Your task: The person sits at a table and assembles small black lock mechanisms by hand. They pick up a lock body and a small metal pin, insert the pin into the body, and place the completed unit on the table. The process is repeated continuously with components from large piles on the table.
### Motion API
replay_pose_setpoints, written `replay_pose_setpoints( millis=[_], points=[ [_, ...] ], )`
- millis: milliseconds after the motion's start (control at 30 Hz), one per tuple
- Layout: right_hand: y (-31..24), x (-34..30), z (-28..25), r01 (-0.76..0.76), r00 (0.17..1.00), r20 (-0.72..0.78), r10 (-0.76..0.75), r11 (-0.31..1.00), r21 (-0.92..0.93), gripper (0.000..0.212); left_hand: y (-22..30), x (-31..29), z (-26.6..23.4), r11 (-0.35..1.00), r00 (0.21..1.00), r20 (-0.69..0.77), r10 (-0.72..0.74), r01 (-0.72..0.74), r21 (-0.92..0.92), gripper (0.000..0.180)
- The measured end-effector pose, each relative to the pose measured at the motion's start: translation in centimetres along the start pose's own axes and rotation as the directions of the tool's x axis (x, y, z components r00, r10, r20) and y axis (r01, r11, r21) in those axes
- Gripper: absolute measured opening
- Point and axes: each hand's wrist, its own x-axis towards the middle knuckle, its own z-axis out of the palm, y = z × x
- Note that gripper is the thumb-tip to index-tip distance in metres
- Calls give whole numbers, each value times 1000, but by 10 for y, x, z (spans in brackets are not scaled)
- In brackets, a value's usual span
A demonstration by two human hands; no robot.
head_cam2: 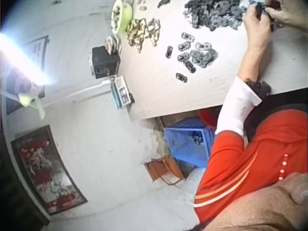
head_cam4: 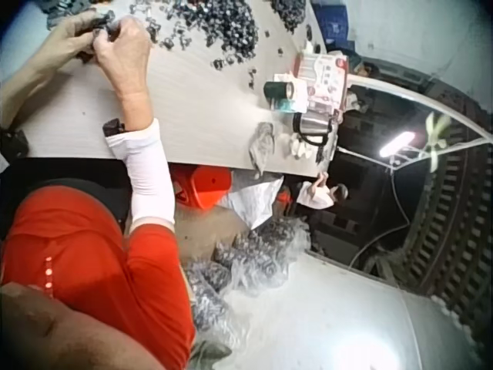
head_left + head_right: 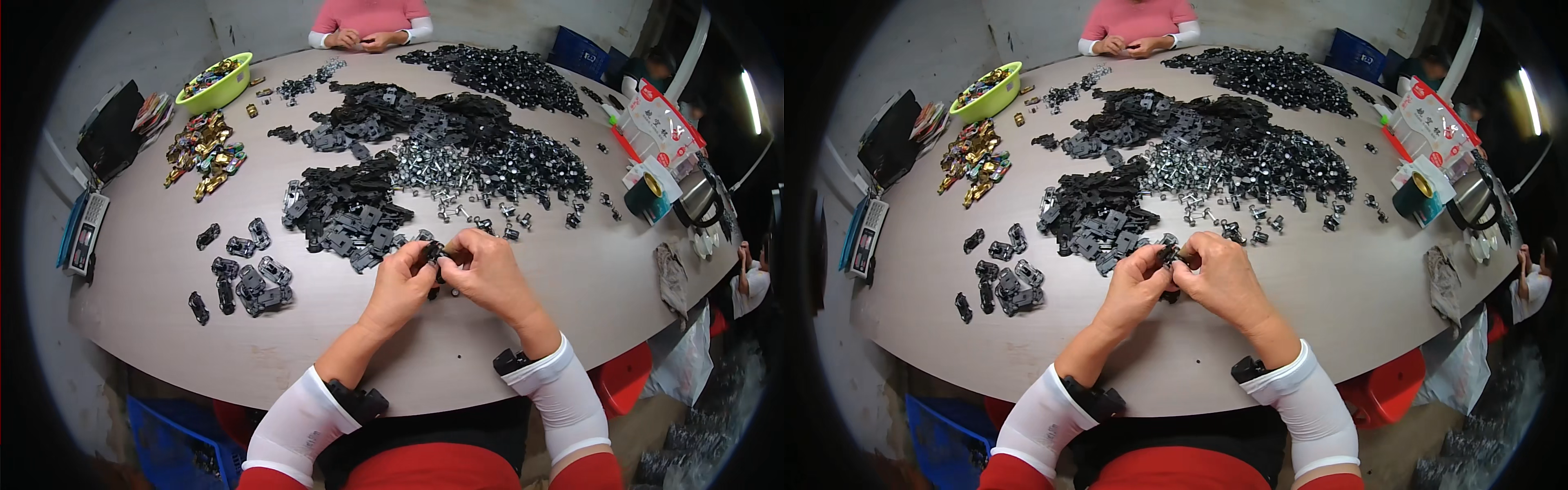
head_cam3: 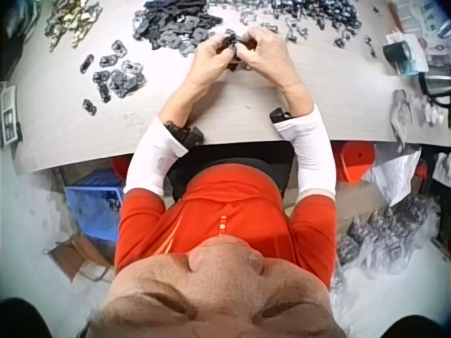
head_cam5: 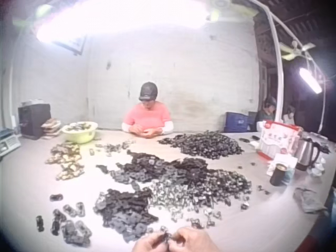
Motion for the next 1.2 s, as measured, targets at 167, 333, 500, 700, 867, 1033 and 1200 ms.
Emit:
replay_pose_setpoints(
  millis=[167,333,500,700,867,1033,1200],
  points=[
    [1,0,3,-62,998,15,62,998,19,15,8,-3,6,991,999,9,48,-49,129,13],
    [-1,-2,8,-47,998,-37,46,999,-14,15,7,-6,1,984,999,32,17,-22,176,21],
    [-4,-4,11,-37,996,-83,36,999,-13,14,8,-5,2,995,999,41,6,-10,102,22],
    [-4,-3,3,-61,994,98,43,982,180,17,15,-2,-4,887,971,105,-215,239,-395,23],
    [31,12,-25,-51,997,-55,48,997,-50,13,17,1,-15,916,981,-56,-184,151,-372,21],
    [72,25,-28,104,986,-73,-150,894,-436,12,20,6,-21,942,979,-174,-109,45,-333,19],
    [73,35,-9,191,956,-93,-277,832,-520,12,15,7,-23,960,965,-237,-115,47,-274,20]
  ],
)
